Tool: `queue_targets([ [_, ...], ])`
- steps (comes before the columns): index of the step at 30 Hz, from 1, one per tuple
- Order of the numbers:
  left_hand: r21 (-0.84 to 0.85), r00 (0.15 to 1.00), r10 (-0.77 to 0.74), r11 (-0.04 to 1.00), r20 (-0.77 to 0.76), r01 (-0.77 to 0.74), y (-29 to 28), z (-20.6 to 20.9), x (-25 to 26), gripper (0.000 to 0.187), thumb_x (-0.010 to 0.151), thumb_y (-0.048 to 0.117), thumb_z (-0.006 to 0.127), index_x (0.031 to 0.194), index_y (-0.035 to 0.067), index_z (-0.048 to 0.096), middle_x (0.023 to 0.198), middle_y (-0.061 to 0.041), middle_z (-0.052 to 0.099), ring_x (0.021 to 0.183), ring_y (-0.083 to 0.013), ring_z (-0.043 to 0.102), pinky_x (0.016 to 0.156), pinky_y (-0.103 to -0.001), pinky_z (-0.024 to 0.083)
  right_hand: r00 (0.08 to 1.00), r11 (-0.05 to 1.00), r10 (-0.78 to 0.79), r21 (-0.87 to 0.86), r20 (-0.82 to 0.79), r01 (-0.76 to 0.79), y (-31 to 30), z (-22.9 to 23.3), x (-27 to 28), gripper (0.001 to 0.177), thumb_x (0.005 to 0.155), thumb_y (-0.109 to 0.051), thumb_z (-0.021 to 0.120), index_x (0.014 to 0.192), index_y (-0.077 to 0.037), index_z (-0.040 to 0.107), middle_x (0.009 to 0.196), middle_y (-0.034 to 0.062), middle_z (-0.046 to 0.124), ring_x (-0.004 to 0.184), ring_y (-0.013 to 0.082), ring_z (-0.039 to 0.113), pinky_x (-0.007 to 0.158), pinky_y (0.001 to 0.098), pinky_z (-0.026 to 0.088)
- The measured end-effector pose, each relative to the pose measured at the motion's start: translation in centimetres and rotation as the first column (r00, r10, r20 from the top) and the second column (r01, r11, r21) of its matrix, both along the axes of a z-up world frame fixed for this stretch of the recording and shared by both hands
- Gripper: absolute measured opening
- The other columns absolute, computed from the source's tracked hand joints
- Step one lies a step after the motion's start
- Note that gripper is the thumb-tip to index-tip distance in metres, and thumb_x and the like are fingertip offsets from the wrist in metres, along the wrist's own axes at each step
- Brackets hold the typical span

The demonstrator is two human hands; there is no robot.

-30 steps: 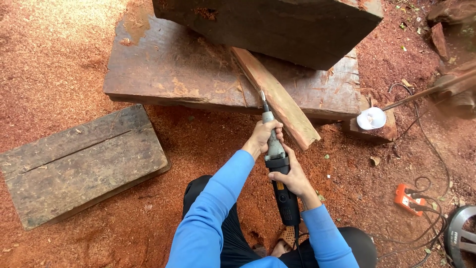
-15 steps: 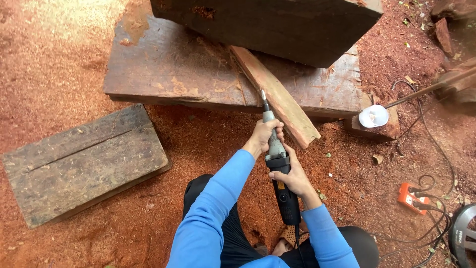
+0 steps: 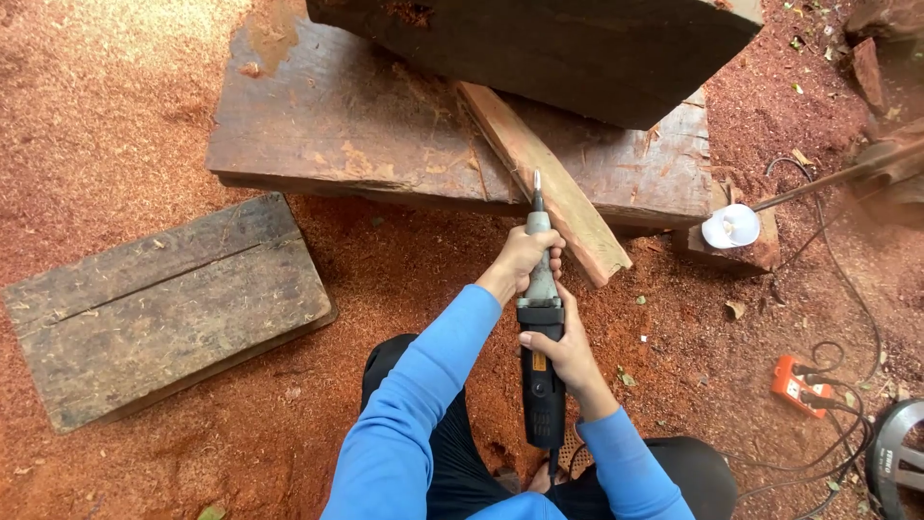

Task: Using a handheld rotary tool to carve and shape wooden components in a workshop environment.

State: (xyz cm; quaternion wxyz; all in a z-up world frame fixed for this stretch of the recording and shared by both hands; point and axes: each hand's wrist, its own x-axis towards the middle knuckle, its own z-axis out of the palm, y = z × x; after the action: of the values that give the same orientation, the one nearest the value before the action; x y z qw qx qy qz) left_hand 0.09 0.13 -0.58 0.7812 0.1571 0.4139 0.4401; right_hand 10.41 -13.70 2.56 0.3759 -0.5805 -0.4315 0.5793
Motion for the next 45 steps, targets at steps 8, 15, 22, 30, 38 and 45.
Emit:
queue_targets([
  [8, -0.001, 0.996, 0.044, 0.999, 0.073, -0.044, -0.1, -0.7, 0.1, 0.015, 0.072, 0.008, 0.069, 0.062, 0.002, 0.059, 0.047, -0.011, 0.055, 0.039, -0.0200, 0.060, 0.039, -0.041, 0.055, 0.977, 0.995, 0.092, 0.013, 0.193, -0.096, 1.0, -0.7, 1.5, 0.115, 0.061, -0.015, 0.092, 0.158, -0.011, 0.031, 0.105, 0.0242, 0.057, 0.080, 0.0326, 0.065, 0.055, 0.0447, 0.058],
  [15, -0.009, 0.985, 0.091, 0.996, 0.144, -0.091, -0.4, -1.5, 0.5, 0.012, 0.074, 0.005, 0.070, 0.069, 0.002, 0.059, 0.052, -0.011, 0.058, 0.042, -0.0178, 0.062, 0.040, -0.042, 0.056, 0.966, 0.993, 0.116, -0.012, 0.229, -0.117, 1.0, -0.5, 2.1, 0.114, 0.061, -0.012, 0.092, 0.158, -0.014, 0.033, 0.112, 0.0228, 0.058, 0.086, 0.0281, 0.060, 0.058, 0.0401, 0.056],
  [22, -0.023, 0.980, 0.120, 0.993, 0.156, -0.118, -0.2, -2.1, 0.9, 0.014, 0.073, 0.005, 0.072, 0.068, 0.002, 0.059, 0.053, -0.010, 0.056, 0.044, -0.0178, 0.061, 0.042, -0.044, 0.056, 0.955, 0.988, 0.156, -0.031, 0.254, -0.153, 1.2, 0.4, 2.5, 0.112, 0.061, -0.014, 0.094, 0.157, -0.017, 0.036, 0.114, 0.0240, 0.057, 0.085, 0.0309, 0.062, 0.060, 0.0428, 0.055],
  [30, -0.004, 0.997, 0.059, 0.998, -0.052, -0.059, 0.8, 1.2, -0.8, 0.016, 0.075, 0.007, 0.072, 0.085, 0.000, 0.061, 0.059, -0.008, 0.062, 0.045, -0.0168, 0.064, 0.040, -0.039, 0.058, 0.996, 0.997, 0.075, 0.022, -0.055, -0.074, 1.5, 0.9, -0.3, 0.108, 0.067, -0.016, 0.087, 0.157, -0.011, 0.028, 0.098, 0.0198, 0.053, 0.069, 0.0329, 0.069, 0.049, 0.0436, 0.063],
  [38, -0.020, 0.996, 0.067, 0.998, -0.056, -0.068, 1.8, 1.2, -1.2, 0.015, 0.073, 0.005, 0.072, 0.084, 0.000, 0.062, 0.059, -0.008, 0.062, 0.044, -0.0162, 0.064, 0.038, -0.039, 0.059, 0.996, 0.999, 0.053, 0.015, -0.071, -0.053, 2.7, -0.9, 0.5, 0.107, 0.068, -0.006, 0.087, 0.158, -0.015, 0.029, 0.090, 0.0224, 0.063, 0.065, 0.0388, 0.075, 0.049, 0.0484, 0.064],
  [45, -0.045, 0.997, 0.069, 0.996, -0.035, -0.071, 2.9, 0.0, -0.9, 0.014, 0.070, 0.009, 0.071, 0.064, 0.003, 0.060, 0.047, -0.012, 0.058, 0.039, -0.0224, 0.063, 0.039, -0.042, 0.058, 0.993, 0.994, 0.104, 0.017, -0.047, -0.103, 3.7, -0.7, 1.2, 0.107, 0.066, 0.001, 0.087, 0.156, -0.014, 0.031, 0.082, 0.0222, 0.066, 0.062, 0.0370, 0.074, 0.048, 0.0475, 0.064],
])
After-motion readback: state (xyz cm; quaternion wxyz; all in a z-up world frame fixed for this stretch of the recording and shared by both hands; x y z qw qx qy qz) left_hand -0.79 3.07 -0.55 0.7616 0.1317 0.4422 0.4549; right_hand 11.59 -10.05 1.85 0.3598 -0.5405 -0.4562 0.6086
